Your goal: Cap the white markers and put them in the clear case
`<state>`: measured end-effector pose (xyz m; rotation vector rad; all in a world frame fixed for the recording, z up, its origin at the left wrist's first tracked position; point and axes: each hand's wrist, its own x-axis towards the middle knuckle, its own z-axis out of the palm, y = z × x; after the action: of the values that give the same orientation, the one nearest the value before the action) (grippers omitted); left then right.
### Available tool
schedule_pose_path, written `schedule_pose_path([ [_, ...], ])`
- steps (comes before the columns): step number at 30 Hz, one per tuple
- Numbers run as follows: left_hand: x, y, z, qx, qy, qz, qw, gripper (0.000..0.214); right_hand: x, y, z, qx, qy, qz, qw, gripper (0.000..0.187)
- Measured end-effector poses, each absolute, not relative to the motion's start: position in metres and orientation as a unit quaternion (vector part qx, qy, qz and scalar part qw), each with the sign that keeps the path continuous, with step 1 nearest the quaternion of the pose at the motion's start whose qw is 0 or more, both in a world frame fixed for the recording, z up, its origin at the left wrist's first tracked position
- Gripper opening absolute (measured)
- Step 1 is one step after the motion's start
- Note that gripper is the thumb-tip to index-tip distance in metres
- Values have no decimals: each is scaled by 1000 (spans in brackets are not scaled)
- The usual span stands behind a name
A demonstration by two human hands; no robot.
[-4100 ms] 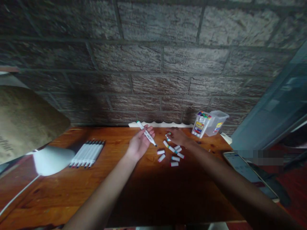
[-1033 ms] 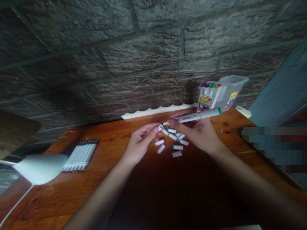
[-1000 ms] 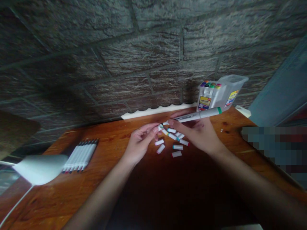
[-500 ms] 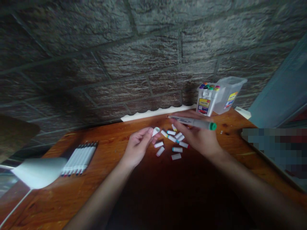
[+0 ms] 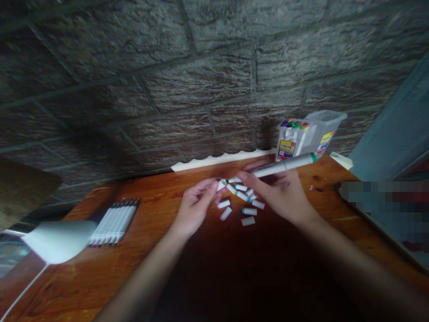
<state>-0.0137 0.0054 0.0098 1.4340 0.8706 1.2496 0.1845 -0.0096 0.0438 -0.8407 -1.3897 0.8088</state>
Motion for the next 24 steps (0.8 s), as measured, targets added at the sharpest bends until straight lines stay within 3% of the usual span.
schedule_pose_path([
  [14,-10,0,15,610,409,543,407,25,194,2,42,-353,-588,557,467,35],
  [20,-4,-4,12,603,411,548,410,24,196,10,36,-359,-475,591,545,32],
  [24,-5,-3,11,614,414,566,362,23,195,8,37,-345,-409,662,525,32],
])
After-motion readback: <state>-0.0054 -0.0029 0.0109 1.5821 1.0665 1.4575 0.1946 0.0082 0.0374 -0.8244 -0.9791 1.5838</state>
